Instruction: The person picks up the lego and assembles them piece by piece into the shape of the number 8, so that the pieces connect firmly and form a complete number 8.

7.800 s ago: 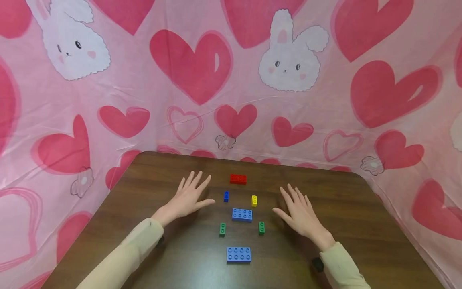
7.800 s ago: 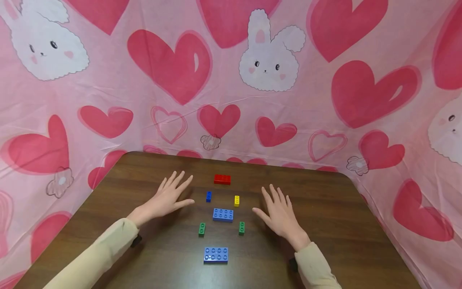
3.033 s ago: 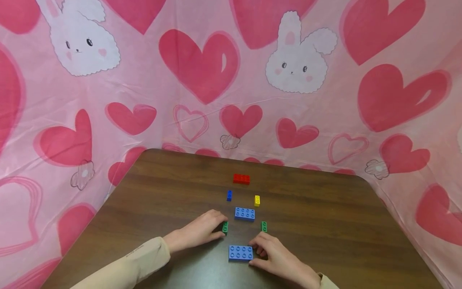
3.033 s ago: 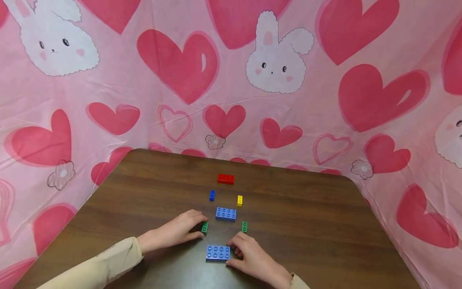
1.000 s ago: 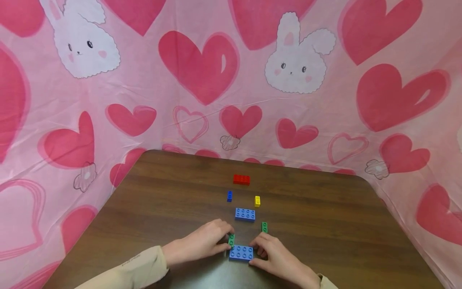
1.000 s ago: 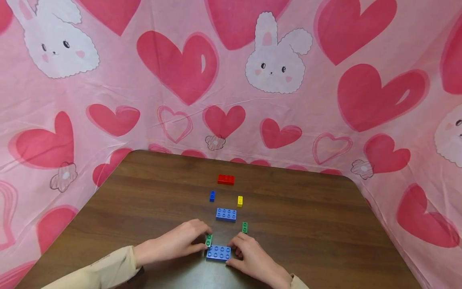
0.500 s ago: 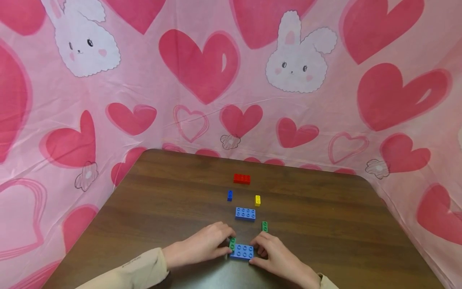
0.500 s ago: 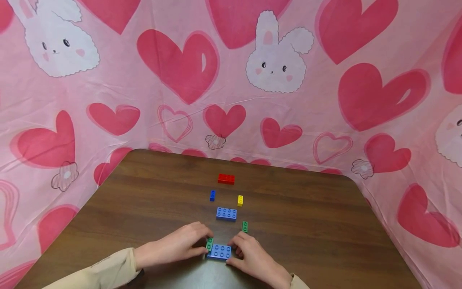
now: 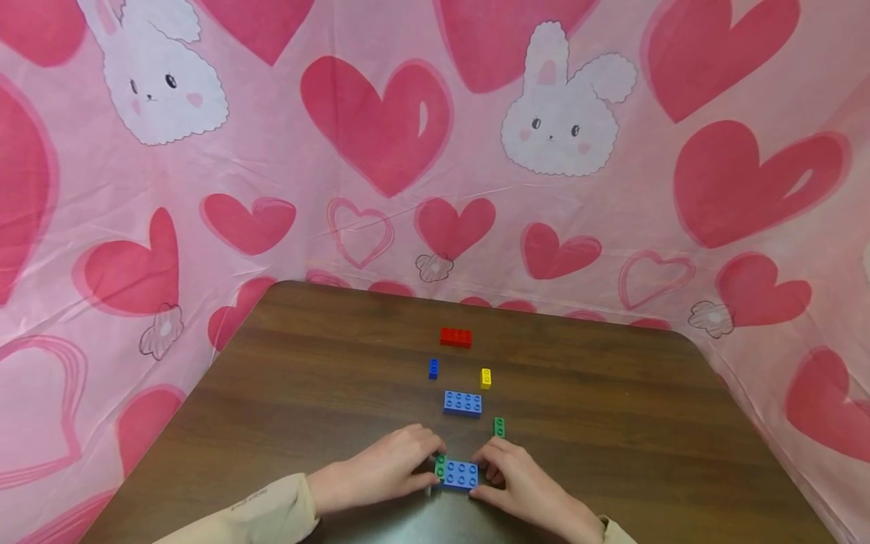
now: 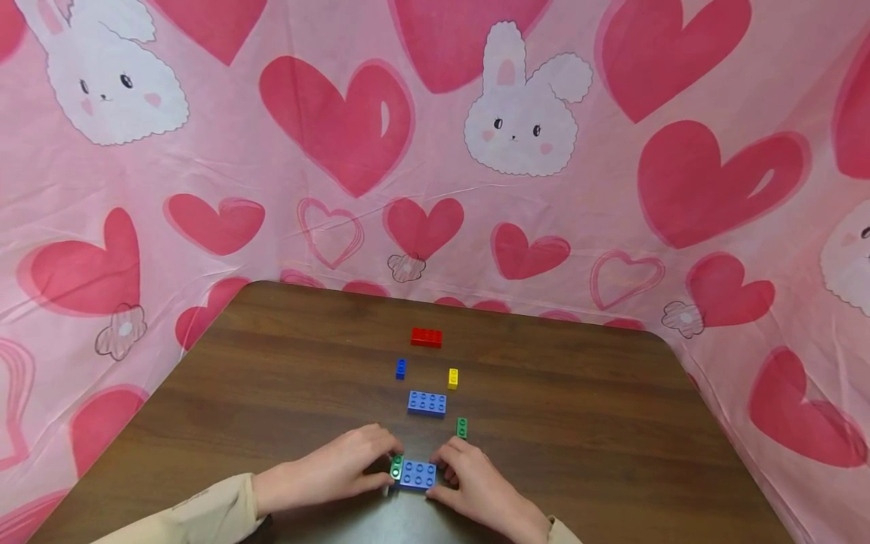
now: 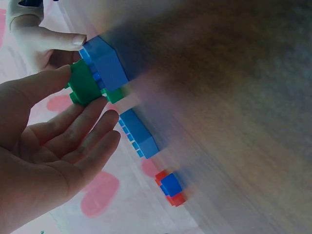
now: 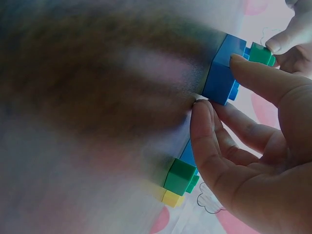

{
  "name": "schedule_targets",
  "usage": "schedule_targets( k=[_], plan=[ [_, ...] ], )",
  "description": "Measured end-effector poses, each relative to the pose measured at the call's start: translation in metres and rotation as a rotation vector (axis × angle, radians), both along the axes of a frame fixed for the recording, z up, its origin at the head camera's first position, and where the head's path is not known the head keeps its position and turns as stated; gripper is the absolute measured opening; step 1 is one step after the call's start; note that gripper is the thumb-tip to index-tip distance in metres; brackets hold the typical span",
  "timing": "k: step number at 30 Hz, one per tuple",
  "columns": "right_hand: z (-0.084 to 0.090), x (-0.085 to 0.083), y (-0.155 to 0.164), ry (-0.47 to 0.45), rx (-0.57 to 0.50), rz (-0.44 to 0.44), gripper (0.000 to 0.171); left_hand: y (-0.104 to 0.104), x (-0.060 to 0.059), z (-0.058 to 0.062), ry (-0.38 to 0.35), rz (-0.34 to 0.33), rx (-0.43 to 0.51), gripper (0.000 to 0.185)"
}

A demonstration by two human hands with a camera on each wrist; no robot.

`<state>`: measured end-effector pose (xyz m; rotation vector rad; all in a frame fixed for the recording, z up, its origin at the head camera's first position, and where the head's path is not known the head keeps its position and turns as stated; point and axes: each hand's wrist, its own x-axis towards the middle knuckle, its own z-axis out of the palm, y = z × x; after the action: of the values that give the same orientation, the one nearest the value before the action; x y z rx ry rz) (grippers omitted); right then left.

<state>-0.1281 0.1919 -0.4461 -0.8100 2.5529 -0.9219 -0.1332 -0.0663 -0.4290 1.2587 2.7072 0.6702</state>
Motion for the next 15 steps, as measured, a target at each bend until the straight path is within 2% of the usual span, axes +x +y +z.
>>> schedule_targets(
  k=[7, 15],
  plan=[
    [-0.0005, 0.0009, 0.0001, 0.004, 0.002, -0.001, 0.031, 0.0012, 0.0022, -0.0004, -0.015, -0.001, -0.001, 0.027],
    [-0.0022, 0.001, 0.0009, 0.03, -0.007, 0.004, 0.03, 0.0044, 0.0033, -0.0025, 0.01, 0.004, -0.008, 0.027]
  ],
)
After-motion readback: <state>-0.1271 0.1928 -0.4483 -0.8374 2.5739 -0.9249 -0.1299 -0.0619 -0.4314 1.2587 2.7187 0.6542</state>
